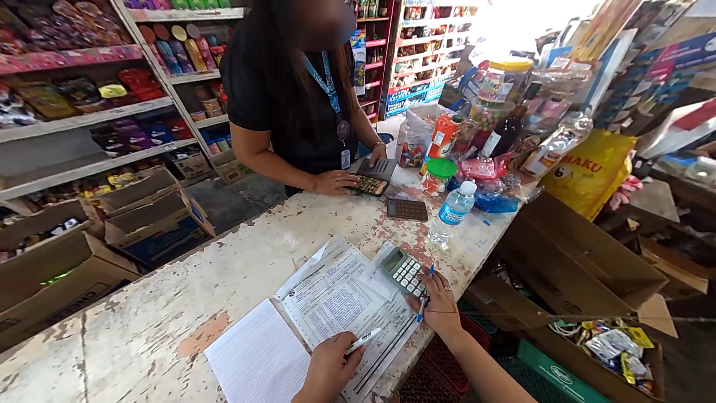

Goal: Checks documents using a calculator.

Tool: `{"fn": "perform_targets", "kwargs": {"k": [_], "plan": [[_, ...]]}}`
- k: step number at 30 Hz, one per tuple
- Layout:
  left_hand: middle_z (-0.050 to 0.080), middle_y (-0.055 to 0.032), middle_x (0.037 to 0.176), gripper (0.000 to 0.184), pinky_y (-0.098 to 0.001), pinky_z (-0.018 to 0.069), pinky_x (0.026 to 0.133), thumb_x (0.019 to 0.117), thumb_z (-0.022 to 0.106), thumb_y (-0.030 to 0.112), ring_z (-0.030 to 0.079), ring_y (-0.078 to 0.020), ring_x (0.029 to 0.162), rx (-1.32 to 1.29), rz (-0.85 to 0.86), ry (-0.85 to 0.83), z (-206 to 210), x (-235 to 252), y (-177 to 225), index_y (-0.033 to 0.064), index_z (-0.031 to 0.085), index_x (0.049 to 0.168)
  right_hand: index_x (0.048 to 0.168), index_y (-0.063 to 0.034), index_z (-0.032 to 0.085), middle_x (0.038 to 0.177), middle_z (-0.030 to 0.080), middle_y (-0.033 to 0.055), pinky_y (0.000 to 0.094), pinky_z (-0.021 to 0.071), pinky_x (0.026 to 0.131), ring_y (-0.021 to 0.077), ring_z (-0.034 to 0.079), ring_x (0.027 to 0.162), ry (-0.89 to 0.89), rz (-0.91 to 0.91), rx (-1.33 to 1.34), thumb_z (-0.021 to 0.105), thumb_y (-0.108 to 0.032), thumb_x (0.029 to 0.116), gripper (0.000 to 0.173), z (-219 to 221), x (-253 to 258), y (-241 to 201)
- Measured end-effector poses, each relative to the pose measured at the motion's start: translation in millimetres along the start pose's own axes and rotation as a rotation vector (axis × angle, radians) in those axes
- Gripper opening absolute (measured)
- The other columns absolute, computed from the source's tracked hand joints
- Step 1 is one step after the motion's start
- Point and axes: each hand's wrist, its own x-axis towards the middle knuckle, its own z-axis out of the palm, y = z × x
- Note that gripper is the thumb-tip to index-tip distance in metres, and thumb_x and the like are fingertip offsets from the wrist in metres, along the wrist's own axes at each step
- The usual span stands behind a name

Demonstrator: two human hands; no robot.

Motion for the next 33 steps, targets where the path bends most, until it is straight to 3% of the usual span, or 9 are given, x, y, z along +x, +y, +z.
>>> {"fn": "perform_targets", "kwargs": {"k": [27,29,31,33], "plan": [[0.072,-0.0087,0.080,0.033,-0.0411,0.0578,0.062,0.0972,0.060,0.034,0.069,-0.0211,0.066,0.011,0.006,0.029,3.5,-1.0,-2.4,0.0045,0.074,0.097,0.128,-0.0033,0.068,0.142,0.060,0.0232,0.0602,0.0423,0.109,0.0487,0.051,0.135,0.024,-0.007,0.009,0.073,-0.049,0.0854,0.063,1.9,-1.7,1.5],[0.072,-0.0091,0.079,0.032,-0.0408,0.0577,0.062,0.0964,0.062,0.033,0.069,-0.0211,0.066,-0.007,0.070,0.009,2.0,-0.7,-4.1,0.0034,0.073,0.092,0.128,-0.0028,0.067,0.142,0.059,0.0242,0.0604,0.0416,0.109,0.0491,0.051,0.135,0.018,-0.006,0.006,0.073,-0.050,0.0857,0.064,0.2,-0.9,1.5],[0.066,-0.0080,0.074,0.028,-0.0375,0.0547,0.059,0.0913,0.067,0.029,0.065,-0.0199,0.065,-0.049,0.246,-0.023,1.8,-5.3,-7.5,0.0041,0.067,0.079,0.130,-0.0006,0.066,0.143,0.058,0.0259,0.0632,0.0409,0.109,0.0512,0.050,0.135,-0.016,0.009,0.013,0.072,-0.049,0.0872,0.065,-3.2,-2.2,-1.1],[0.065,-0.0071,0.073,0.025,-0.0379,0.0549,0.059,0.0861,0.072,0.026,0.066,-0.0216,0.069,0.002,0.382,-0.043,-3.7,-9.0,-2.9,0.0072,0.063,0.073,0.129,0.0010,0.067,0.141,0.059,0.0269,0.0644,0.0412,0.108,0.0527,0.050,0.134,-0.030,0.013,0.007,0.072,-0.049,0.0877,0.065,-2.8,-2.7,-1.2]]}}
